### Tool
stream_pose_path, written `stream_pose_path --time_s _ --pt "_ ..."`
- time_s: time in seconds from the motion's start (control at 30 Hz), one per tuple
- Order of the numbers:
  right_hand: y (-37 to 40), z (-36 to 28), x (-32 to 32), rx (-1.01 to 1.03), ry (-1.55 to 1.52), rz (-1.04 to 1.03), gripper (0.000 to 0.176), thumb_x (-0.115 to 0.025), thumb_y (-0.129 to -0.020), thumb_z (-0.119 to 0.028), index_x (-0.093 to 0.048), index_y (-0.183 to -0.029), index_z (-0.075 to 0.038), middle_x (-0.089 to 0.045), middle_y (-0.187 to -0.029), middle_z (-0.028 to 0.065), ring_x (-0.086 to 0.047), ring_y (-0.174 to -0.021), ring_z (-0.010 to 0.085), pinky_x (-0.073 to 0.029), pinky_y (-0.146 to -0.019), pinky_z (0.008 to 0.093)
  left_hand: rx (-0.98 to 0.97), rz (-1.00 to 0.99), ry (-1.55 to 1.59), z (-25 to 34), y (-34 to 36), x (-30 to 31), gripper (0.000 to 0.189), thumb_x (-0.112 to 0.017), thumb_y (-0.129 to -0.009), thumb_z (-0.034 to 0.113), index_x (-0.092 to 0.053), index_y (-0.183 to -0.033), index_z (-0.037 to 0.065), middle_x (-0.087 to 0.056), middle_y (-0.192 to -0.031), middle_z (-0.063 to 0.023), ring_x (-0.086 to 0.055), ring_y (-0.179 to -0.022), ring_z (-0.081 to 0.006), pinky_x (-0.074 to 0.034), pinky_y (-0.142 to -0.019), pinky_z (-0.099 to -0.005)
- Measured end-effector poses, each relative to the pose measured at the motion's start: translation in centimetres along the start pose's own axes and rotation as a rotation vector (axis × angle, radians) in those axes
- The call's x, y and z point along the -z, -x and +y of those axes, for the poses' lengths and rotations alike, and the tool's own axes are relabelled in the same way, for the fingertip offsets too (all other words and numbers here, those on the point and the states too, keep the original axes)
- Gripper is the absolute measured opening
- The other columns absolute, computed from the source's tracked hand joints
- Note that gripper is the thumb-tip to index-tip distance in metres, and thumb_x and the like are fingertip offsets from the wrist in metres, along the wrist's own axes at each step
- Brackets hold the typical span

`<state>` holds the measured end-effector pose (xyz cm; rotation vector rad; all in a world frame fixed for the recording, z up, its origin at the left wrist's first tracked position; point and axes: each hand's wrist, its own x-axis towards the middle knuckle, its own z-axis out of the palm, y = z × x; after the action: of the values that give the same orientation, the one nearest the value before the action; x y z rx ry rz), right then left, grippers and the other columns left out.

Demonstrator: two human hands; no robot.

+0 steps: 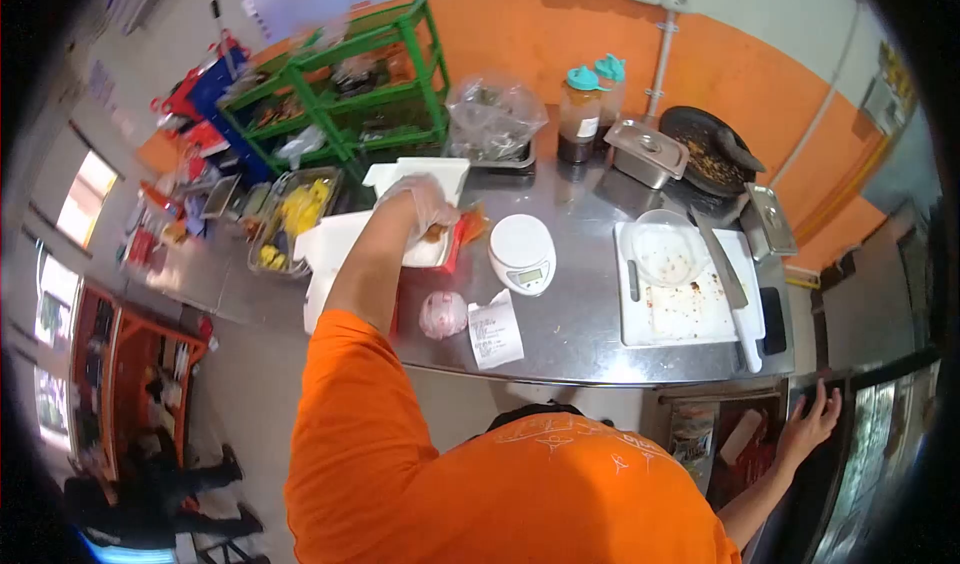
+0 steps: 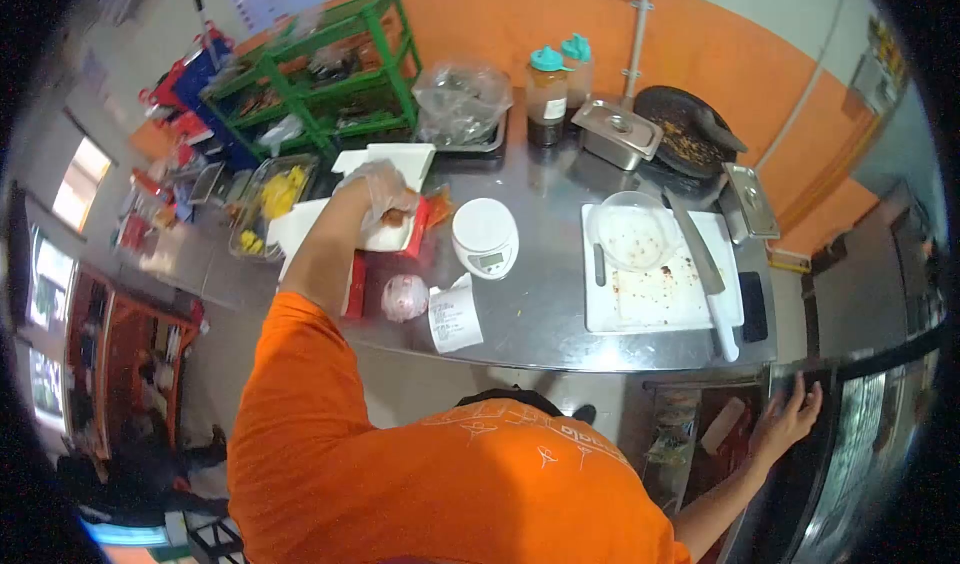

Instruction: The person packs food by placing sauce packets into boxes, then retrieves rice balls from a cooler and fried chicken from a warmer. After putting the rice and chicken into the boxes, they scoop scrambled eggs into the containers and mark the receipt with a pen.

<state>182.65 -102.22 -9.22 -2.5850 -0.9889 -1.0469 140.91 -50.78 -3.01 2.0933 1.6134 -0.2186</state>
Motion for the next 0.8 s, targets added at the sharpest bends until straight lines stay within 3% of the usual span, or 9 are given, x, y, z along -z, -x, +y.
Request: stream_pose_path --time_s 0.03,0.23,0.3,0.33,0.43,0.53,0.67,0.77,0.8 --pt "0.9 -0.1 0.6 -0.007 -0.016 -0.032 0.04 -0.06 -0.079 -0.004 -0.052 -0.117 -0.011 -0.04 -0.126 0.0175 -0.047 -0.108 0.0333 -0.041 -0.086 0.0398 -0.049 0.002 -0.188 -0.3 -1.4 -0.3 0.027 -0.07 -0.065 0.028 -0.068 -0.072 0.001 -0.063 -0.065 -0.0112 -0.061 -0.058 -0.0194 -0.048 -0.057 -0.0339" --pt "1.2 -2.3 0.9 -0.065 -0.24 -0.216 0.032 -0.059 -0.077 0.0 -0.055 -0.109 -0.006 -0.043 -0.121 0.0189 -0.047 -0.108 0.0333 -0.04 -0.088 0.04 -0.112 -0.082 -0.161 -2.7 -5.3 -1.0 0.036 -0.064 -0.068 0.042 -0.069 -0.078 0.007 -0.065 -0.07 -0.0119 -0.062 -0.064 -0.0238 -0.048 -0.063 -0.0347" --pt "-1.5 -6.5 -0.2 0.068 -0.318 -0.247 0.031 -0.058 -0.076 0.002 -0.056 -0.106 -0.005 -0.047 -0.117 0.0177 -0.047 -0.108 0.0332 -0.039 -0.089 0.0398 -0.236 -0.073 -0.229 -4.2 -6.4 -0.8 0.04 -0.064 -0.069 0.045 -0.069 -0.081 0.008 -0.066 -0.075 -0.0125 -0.063 -0.068 -0.025 -0.048 -0.067 -0.0353" --pt "-2.9 -8.6 -1.1 0.123 -0.363 -0.283 0.031 -0.058 -0.075 0.003 -0.056 -0.105 -0.004 -0.047 -0.117 0.0173 -0.047 -0.108 0.033 -0.039 -0.089 0.0393 -0.191 -0.097 -0.279 -3.8 -6.4 -0.4 0.045 -0.064 -0.068 0.048 -0.069 -0.089 0.009 -0.066 -0.085 -0.0135 -0.063 -0.077 -0.0262 -0.048 -0.072 -0.0351" --pt "-7.6 -16.8 -2.3 0.3 -0.523 -0.321 0.031 -0.06 -0.073 0.003 -0.056 -0.102 -0.005 -0.05 -0.114 0.015 -0.048 -0.105 0.0326 -0.039 -0.087 0.0391 -0.225 -0.095 -0.18 -3.3 -4.6 0.8 0.047 -0.063 -0.069 0.049 -0.067 -0.095 0.009 -0.065 -0.091 -0.0142 -0.063 -0.081 -0.0259 -0.048 -0.075 -0.0339" --pt "-10.9 -24.6 -3.3 0.525 -0.728 -0.289 0.033 -0.064 -0.067 0.001 -0.059 -0.099 -0.008 -0.052 -0.112 0.0104 -0.052 -0.091 0.0276 -0.041 -0.08 0.0369 -0.328 -0.147 -0.338 -3.9 -5.2 0.6 0.045 -0.064 -0.07 0.046 -0.066 -0.098 0.009 -0.065 -0.094 -0.0136 -0.062 -0.083 -0.0247 -0.047 -0.076 -0.0323" --pt "-12.1 -31.3 -4.6 0.768 -0.923 -0.295 0.031 -0.066 -0.065 -0.003 -0.06 -0.094 -0.009 -0.054 -0.105 0.0079 -0.053 -0.084 0.0221 -0.041 -0.076 0.0363 -0.513 -0.32 -0.728 -4.4 -6.1 -1.7 0.039 -0.065 -0.072 0.032 -0.06 -0.109 0.02 -0.061 -0.101 -0.0102 -0.06 -0.09 -0.026 -0.049 -0.075 -0.0336" --pt "-11.5 -32.8 -5.4 0.817 -0.989 -0.367 0.028 -0.066 -0.065 -0.005 -0.061 -0.093 -0.008 -0.054 -0.104 0.0078 -0.053 -0.083 0.0216 -0.04 -0.075 0.0356 -0.511 -0.394 -0.834 -6.4 -9.2 -4.6 0.044 -0.066 -0.069 0.016 -0.055 -0.111 0.027 -0.056 -0.105 -0.0073 -0.058 -0.093 -0.0269 -0.05 -0.075 -0.035" --pt "-11.1 -32.8 -5.8 0.793 -0.997 -0.391 0.025 -0.065 -0.067 -0.006 -0.061 -0.092 -0.008 -0.054 -0.104 0.0082 -0.053 -0.083 0.0212 -0.04 -0.076 0.0348 -0.629 -0.356 -0.901 -7.0 -9.5 -5.0 0.045 -0.066 -0.068 0.014 -0.056 -0.11 0.027 -0.056 -0.106 -0.0077 -0.058 -0.093 -0.0276 -0.05 -0.076 -0.0352"
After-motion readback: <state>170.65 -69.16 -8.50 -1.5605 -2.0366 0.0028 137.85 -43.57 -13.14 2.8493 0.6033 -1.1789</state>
